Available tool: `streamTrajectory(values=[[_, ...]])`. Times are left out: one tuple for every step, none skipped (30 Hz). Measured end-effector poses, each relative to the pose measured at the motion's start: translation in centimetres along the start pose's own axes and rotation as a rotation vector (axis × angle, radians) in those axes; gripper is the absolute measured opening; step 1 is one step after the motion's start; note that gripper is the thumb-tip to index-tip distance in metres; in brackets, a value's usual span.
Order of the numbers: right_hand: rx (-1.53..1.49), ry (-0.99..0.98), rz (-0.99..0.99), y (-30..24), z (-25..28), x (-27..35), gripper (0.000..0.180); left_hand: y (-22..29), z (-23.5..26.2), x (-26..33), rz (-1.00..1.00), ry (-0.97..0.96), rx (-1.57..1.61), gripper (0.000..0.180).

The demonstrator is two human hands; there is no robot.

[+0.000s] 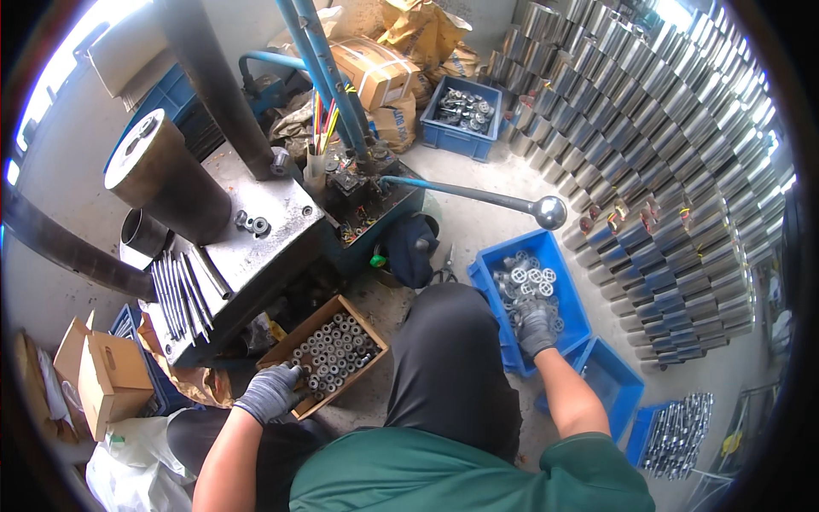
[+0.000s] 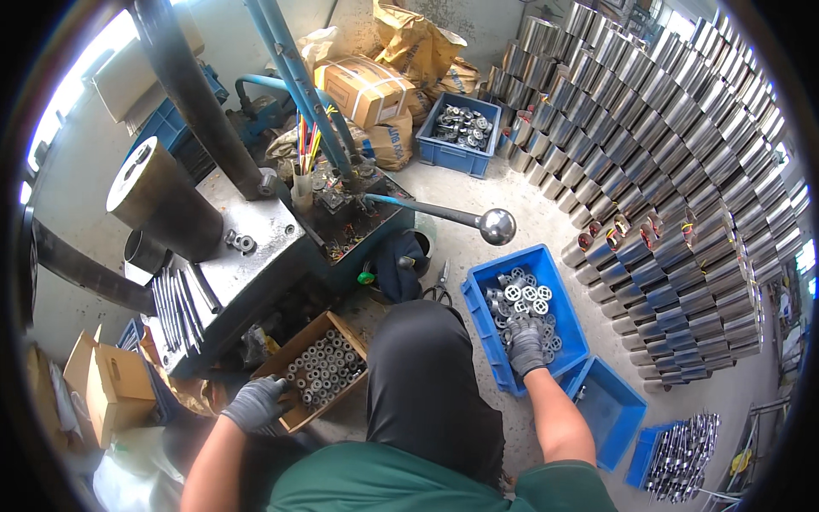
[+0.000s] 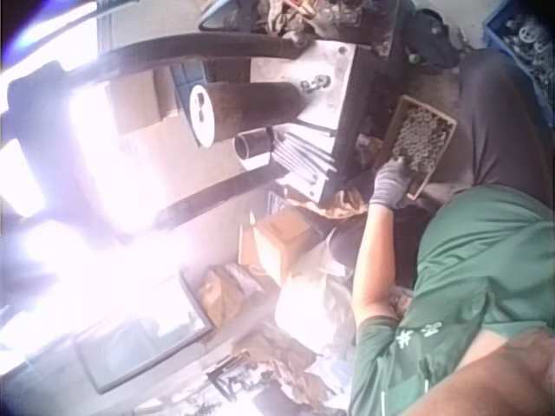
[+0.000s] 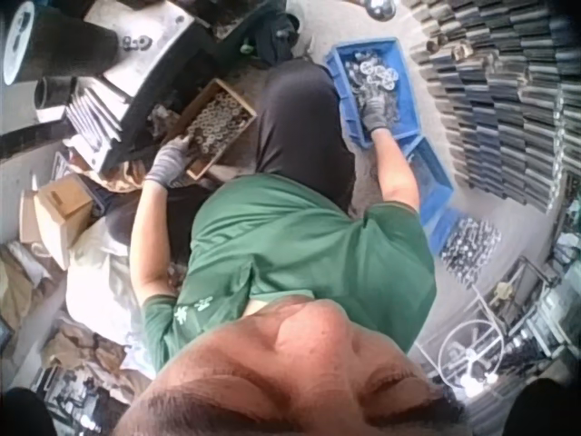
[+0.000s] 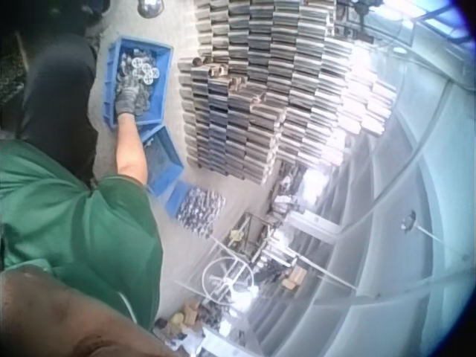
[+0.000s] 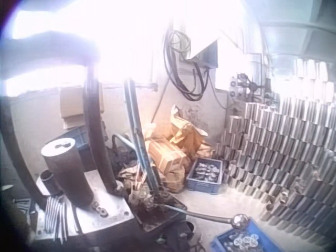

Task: Operating a press machine to assemble or shape small metal components in a factory setting.

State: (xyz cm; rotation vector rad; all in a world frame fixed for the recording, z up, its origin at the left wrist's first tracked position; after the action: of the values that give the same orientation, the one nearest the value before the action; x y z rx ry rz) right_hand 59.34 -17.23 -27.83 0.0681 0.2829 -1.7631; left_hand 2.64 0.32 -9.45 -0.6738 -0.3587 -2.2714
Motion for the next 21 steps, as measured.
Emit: streamTrajectory(values=[[0.009,0.006,-0.001,1.3,-0.4,-0.2,0.027,0.1,-0.1,-0.5,-0.022,0.005,-0.001,0.047],[-0.007,-0.198,-0.036,2.4,-2.0,-0.5,0.035,0.2,-0.4,-0.8,-0.031,0.014,0.002,0.046],[-0.023,-0.402,-0.073,3.4,-3.6,-0.3,0.042,0.3,-0.3,-1.1,-0.034,0.020,0.004,0.046],[-0.030,-0.351,-0.018,0.6,-2.5,-1.8,0.038,0.1,-0.4,-0.6,-0.019,0.011,0.012,0.046],[-0.038,-0.350,-0.007,-0.8,-1.1,-3.4,0.038,0.2,-0.3,-0.5,-0.023,0.010,0.023,0.045],[-0.082,-0.477,-0.075,-1.6,-0.8,-4.8,0.037,0.0,-0.6,-0.5,-0.009,0.005,0.015,0.045],[-0.121,-0.604,-0.151,-1.8,-0.8,-5.3,0.036,-0.1,-0.6,-0.7,-0.003,0.008,0.016,0.045],[-0.198,-0.579,-0.209,-0.9,-0.5,-5.6,0.039,0.0,-0.7,-0.9,-0.005,-0.010,0.014,0.045],[-0.316,-0.530,-0.250,0.4,-0.4,-5.9,0.044,0.0,-0.7,-1.0,-0.005,-0.028,0.014,0.045],[-0.356,-0.525,-0.265,0.1,0.4,-6.3,0.043,-0.3,-0.9,-0.6,0.010,-0.035,0.014,0.043],[-0.390,-0.515,-0.279,0.2,1.6,-7.2,0.043,-0.5,-1.1,-0.4,0.038,-0.031,0.022,0.043],[-0.471,-0.540,-0.283,0.7,0.8,-7.2,0.044,-0.6,-1.3,-0.2,0.025,-0.009,0.044,0.044],[-0.545,-0.563,-0.289,1.7,0.3,-6.7,0.045,-0.6,-1.6,-0.4,0.008,0.021,0.067,0.044],[-0.562,-0.604,-0.309,3.0,-0.9,-6.4,0.056,-0.7,-2.2,-0.9,0.013,-0.008,0.067,0.041],[-0.576,-0.651,-0.326,4.2,-2.4,-6.1,0.067,-0.4,-1.7,-1.2,-0.004,-0.036,0.070,0.040],[-0.567,-0.662,-0.298,4.2,-3.5,-6.6,0.063,-0.6,-2.2,-1.2,0.015,-0.035,0.079,0.041],[-0.554,-0.674,-0.270,4.4,-4.4,-6.9,0.058,-0.7,-2.7,-1.2,0.033,-0.031,0.091,0.041],[-0.549,-0.652,-0.227,6.5,-5.0,-6.4,0.052,0.0,-1.8,-1.6,0.027,-0.034,0.101,0.041],[-0.542,-0.628,-0.187,8.6,-5.6,-5.6,0.046,0.5,-0.9,-1.9,0.015,-0.034,0.111,0.042],[-0.537,-0.640,-0.138,9.1,-6.5,-5.1,0.046,0.3,-1.3,-2.2,0.007,-0.008,0.113,0.041],[-0.469,-0.538,-0.115,10.4,-6.3,-4.7,0.040,0.5,-0.6,-2.2,0.039,0.008,0.136,0.041]])
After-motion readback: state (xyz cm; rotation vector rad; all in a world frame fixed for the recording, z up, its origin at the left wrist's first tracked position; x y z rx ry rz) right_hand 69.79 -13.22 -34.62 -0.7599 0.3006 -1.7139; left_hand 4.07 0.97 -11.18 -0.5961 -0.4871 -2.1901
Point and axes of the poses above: each hand's wrist, its own x-axis away from the middle knuckle, its own z-axis out of the back of the hand, y = z × x, the point moved 6 cm from there along -x, towards the middle knuckle, and after that the axes turned 11 degrees about -x, right-handed, at the moved point
